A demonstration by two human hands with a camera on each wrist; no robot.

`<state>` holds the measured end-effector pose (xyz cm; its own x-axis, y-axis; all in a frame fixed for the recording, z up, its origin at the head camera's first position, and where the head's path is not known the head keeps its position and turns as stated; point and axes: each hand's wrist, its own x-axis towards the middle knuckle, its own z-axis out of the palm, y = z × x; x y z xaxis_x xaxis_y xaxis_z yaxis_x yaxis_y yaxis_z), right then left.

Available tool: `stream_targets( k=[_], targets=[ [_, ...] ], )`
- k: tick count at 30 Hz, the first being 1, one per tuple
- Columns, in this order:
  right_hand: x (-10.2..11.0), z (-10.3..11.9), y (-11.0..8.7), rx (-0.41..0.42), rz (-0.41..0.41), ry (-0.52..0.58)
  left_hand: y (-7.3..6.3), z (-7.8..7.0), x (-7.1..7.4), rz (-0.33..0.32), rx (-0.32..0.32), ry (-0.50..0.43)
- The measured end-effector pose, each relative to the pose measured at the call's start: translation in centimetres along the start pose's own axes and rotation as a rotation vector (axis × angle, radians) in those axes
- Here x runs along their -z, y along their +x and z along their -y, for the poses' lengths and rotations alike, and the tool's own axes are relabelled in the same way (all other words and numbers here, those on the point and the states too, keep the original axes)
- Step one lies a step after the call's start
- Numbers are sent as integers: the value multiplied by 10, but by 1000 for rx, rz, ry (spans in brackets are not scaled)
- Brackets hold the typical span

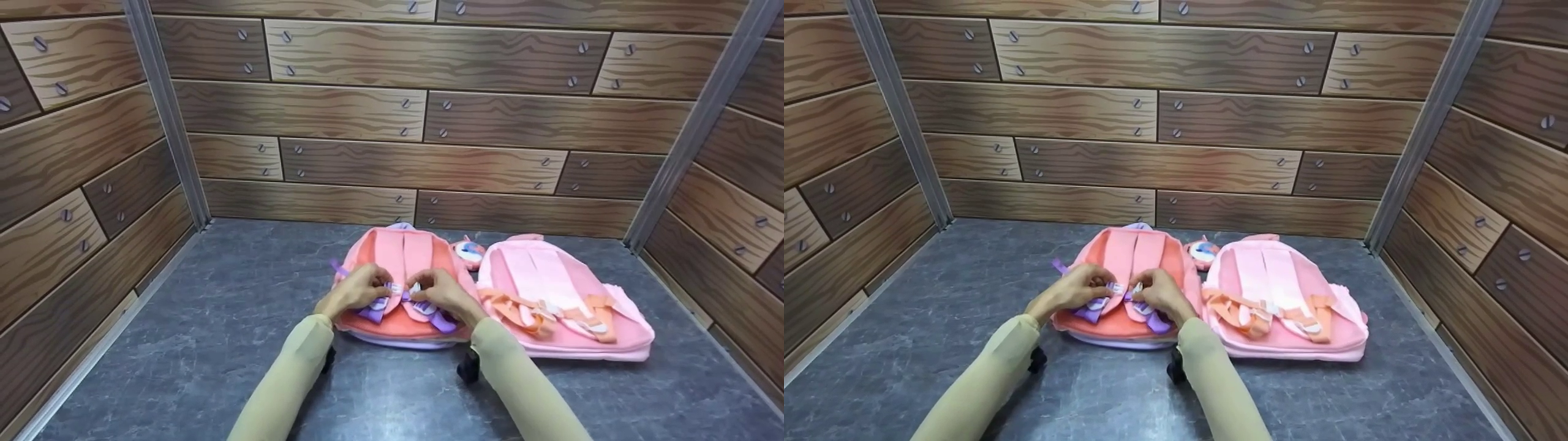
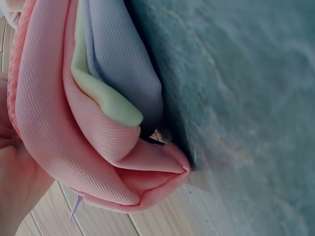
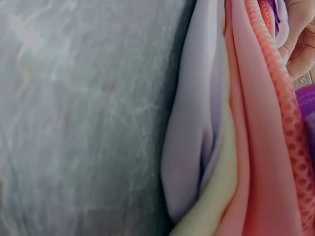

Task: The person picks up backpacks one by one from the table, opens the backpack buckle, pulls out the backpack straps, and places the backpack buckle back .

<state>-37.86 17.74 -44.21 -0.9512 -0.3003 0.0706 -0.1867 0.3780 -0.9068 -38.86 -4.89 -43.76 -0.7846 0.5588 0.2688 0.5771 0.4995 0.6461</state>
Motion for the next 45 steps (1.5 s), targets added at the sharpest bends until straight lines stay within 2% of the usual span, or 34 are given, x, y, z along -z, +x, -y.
stream_targets(
  k=[4, 12, 19, 22, 26, 30, 35, 45],
  targets=[
    [3, -2, 0, -2, -4, -9, -2, 0, -2, -12, -15, 20],
    [4, -3, -1, 5, -80, -46, -6, 0, -6, -37, -45, 59],
    [-2, -5, -2, 51, -145, -32, -6, 1, -7, -54, -68, 59],
    [-5, -4, -2, 60, -130, 39, -6, 2, -8, -62, -80, 64],
    [-9, -3, -2, 83, -64, 83, -6, 2, -10, -75, -93, 70],
    [-11, -3, -1, 113, -20, 33, -5, 2, -11, -88, -90, 71],
    [-14, 1, 2, 119, -12, 7, -3, 1, -10, -94, -79, 54],
    [-15, 3, 6, 138, -84, -204, 4, -6, -8, -93, -46, 3]
  ],
)
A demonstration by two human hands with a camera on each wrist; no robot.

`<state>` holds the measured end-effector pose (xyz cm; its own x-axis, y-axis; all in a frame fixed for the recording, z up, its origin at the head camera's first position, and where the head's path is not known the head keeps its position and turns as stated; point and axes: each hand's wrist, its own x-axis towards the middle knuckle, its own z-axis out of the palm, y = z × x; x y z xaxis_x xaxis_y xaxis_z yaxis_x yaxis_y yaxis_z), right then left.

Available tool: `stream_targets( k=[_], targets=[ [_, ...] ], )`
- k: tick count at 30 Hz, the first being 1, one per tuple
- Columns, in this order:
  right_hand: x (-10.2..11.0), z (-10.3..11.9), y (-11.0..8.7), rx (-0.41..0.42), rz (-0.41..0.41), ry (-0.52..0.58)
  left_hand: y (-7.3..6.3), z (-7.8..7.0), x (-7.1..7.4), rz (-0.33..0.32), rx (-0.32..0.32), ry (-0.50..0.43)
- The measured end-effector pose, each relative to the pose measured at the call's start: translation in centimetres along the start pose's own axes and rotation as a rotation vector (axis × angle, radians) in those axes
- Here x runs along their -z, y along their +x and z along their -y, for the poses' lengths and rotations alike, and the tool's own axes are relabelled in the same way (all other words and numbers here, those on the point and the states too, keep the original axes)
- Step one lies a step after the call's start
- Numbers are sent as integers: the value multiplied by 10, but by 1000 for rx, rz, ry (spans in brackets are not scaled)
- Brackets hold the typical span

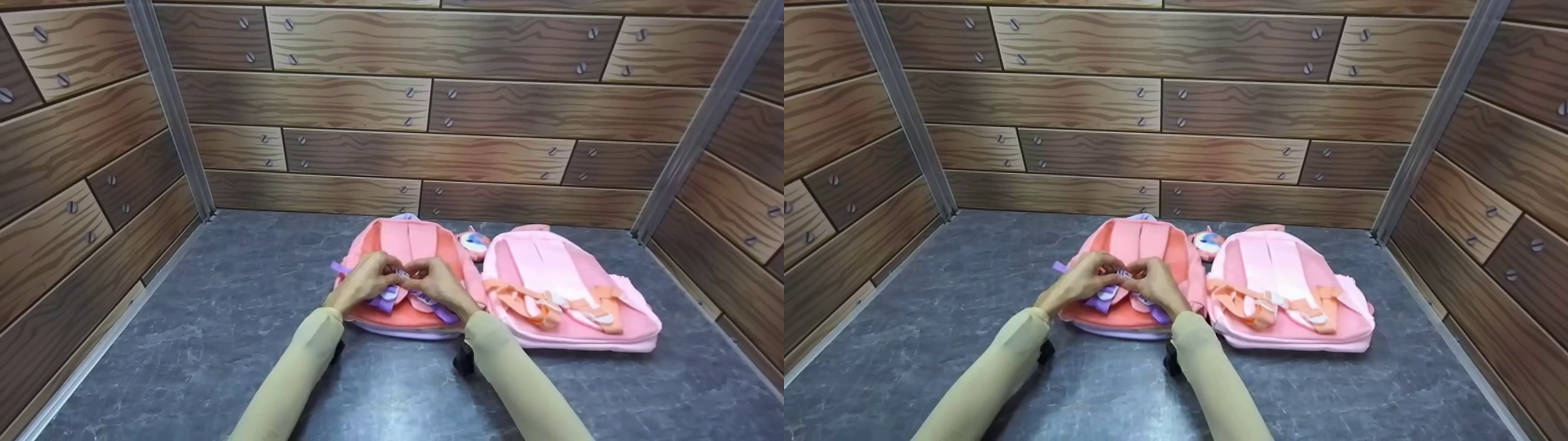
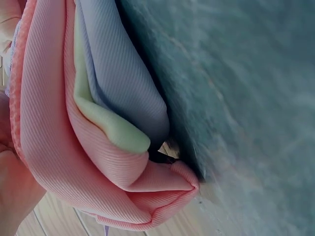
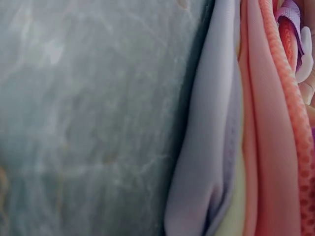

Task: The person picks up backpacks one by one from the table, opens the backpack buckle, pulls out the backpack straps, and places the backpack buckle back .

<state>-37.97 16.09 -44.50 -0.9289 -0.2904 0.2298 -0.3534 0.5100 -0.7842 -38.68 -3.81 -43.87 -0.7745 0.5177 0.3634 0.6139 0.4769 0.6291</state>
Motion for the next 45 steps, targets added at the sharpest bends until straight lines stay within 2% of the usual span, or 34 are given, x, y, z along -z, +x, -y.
stream_targets(
  k=[6, 14, 18, 22, 27, 33, 38, 45],
  targets=[
    [-1, -1, -1, 8, 23, -20, 2, -5, 3, 15, 54, 1],
    [-4, -3, -2, 42, 46, -25, 2, -5, 7, 48, 78, 55],
    [-5, -4, -1, 36, 40, -15, 2, -3, 9, 66, 68, 10],
    [-4, -5, -1, 24, 34, -13, 2, -1, 11, 85, 85, -39],
    [-3, -7, -2, 35, 28, 9, 2, 0, 11, 98, 85, -36],
    [-2, -8, -1, 88, 19, 28, 2, 0, 11, 93, 65, -29],
    [-2, -7, 0, 100, 5, 16, 3, -1, 13, 86, 80, -19],
    [-2, -7, 0, 69, -16, 51, 3, -4, 16, 55, 161, -64]
  ],
)
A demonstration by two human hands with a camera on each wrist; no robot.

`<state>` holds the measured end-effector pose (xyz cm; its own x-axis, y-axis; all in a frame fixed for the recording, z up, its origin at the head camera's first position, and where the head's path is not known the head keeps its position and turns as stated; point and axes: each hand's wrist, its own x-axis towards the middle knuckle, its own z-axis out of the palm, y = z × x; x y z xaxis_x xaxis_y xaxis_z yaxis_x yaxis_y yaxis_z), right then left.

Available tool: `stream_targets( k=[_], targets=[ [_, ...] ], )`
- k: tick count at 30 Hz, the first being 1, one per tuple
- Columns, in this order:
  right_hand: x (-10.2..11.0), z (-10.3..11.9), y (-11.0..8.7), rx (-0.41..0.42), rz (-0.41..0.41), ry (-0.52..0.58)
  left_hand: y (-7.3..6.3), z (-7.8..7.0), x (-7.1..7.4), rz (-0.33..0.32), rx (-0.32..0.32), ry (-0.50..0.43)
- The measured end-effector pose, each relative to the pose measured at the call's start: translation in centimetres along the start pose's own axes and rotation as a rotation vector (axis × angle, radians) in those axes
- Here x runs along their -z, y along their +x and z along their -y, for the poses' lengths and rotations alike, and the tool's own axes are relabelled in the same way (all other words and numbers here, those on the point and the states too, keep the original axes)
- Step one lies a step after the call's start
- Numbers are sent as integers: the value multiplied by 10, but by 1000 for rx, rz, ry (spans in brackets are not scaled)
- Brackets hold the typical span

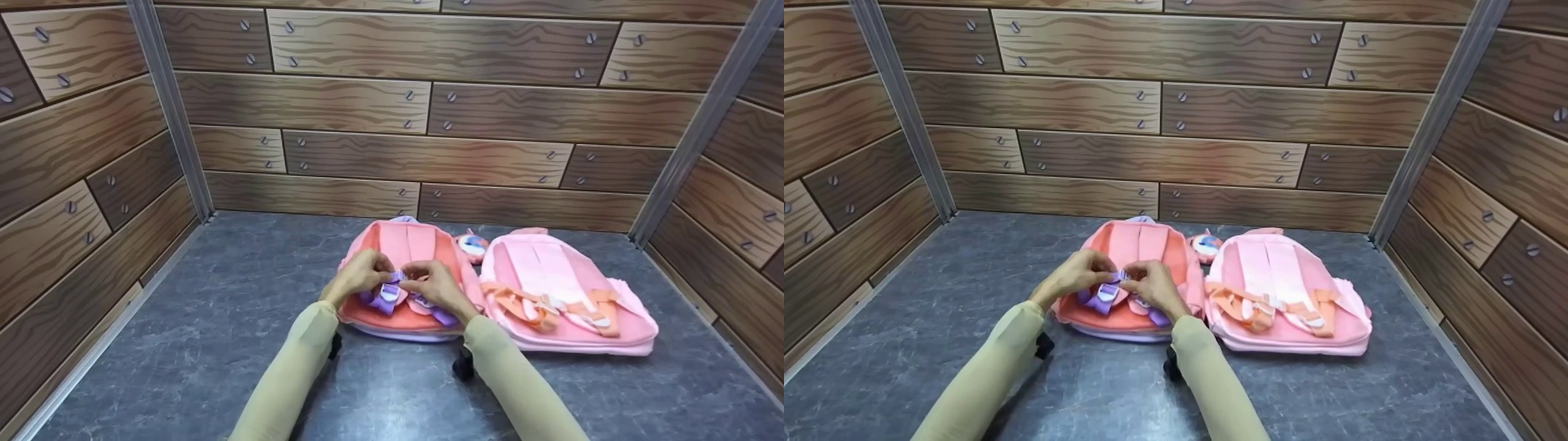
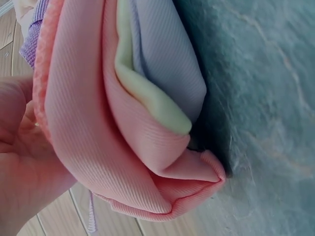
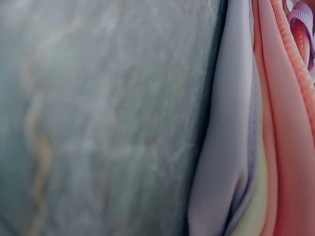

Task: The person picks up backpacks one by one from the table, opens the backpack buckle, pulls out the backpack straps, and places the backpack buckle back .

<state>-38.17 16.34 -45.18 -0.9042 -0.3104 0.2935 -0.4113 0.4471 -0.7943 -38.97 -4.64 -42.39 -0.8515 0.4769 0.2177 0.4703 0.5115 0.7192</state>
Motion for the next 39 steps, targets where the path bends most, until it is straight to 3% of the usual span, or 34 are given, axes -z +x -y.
stream_targets(
  k=[9, 22, 29, 39],
  targets=[
    [-1, 2, -1, -19, 22, 28, 0, 2, -5, -65, 38, 18],
    [0, 3, -2, -33, 28, 43, 3, 0, -7, -67, 50, -10],
    [-1, 4, -1, -64, 13, 52, 1, 1, -1, -53, 104, -67],
    [0, 3, -1, -33, 25, 58, 1, -1, -5, -69, 124, -31]
  ],
)
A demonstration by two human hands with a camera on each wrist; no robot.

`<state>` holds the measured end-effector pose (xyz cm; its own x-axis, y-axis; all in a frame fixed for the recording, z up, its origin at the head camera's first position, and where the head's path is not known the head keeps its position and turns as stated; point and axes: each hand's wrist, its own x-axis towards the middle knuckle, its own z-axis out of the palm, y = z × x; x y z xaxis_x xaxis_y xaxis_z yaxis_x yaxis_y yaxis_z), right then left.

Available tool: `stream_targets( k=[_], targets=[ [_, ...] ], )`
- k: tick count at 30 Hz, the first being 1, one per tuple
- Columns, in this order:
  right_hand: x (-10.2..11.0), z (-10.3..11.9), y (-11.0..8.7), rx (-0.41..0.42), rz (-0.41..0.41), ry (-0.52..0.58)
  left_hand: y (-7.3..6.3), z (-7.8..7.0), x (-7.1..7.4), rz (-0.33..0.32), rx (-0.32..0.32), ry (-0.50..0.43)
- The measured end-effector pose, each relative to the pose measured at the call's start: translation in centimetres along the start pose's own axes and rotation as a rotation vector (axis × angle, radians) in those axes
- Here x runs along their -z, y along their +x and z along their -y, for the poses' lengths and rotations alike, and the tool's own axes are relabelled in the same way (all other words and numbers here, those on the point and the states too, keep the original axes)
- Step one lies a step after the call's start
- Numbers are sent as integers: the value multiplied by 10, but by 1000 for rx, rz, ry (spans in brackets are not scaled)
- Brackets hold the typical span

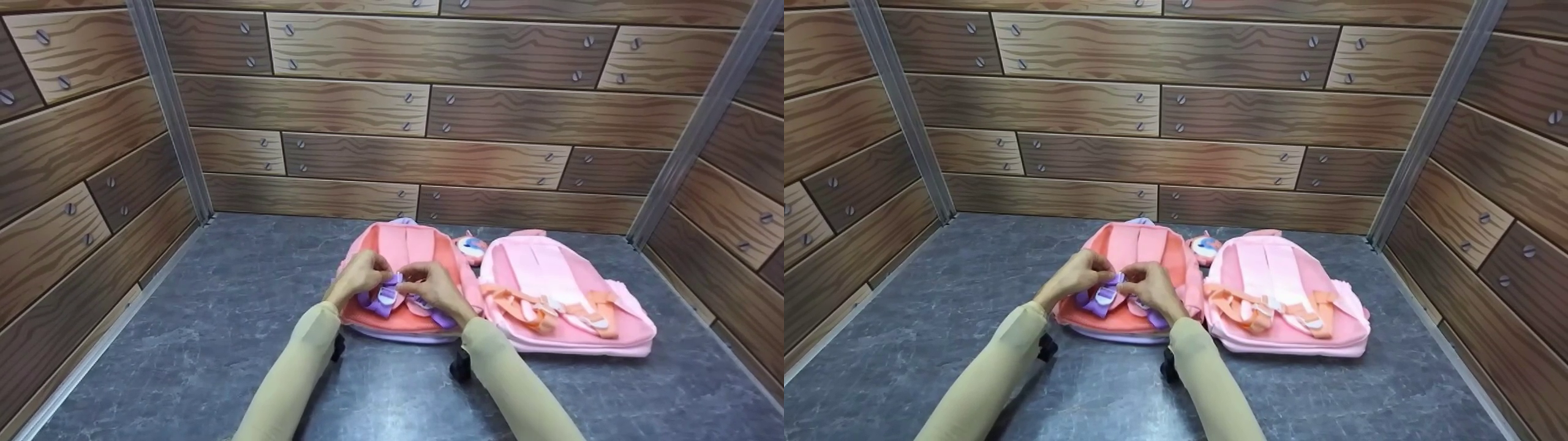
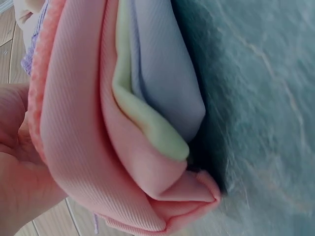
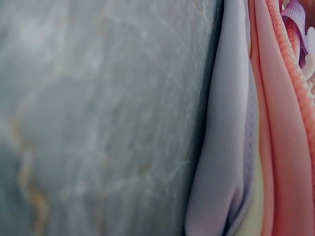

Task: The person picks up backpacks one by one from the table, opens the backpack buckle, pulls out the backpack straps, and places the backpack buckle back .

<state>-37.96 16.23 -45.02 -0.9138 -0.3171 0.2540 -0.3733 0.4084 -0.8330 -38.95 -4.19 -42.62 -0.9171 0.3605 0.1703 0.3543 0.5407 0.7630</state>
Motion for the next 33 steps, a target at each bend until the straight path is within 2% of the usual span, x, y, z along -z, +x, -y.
stream_targets(
  k=[13, 20, 27, 28, 33],
  targets=[
    [1, -2, 0, 22, -4, -23, 1, -1, -6, -2, 8, -29],
    [1, -1, 1, 12, -12, -24, 2, -2, -2, 34, 28, -74],
    [0, 0, 1, -31, -23, -26, 2, 1, 3, 46, 59, -37],
    [0, 0, 1, -37, -26, -30, 6, 9, 0, 43, 50, -28],
    [0, 0, 1, -25, -19, -36, 6, 8, -3, 44, 25, -23]
  ],
)
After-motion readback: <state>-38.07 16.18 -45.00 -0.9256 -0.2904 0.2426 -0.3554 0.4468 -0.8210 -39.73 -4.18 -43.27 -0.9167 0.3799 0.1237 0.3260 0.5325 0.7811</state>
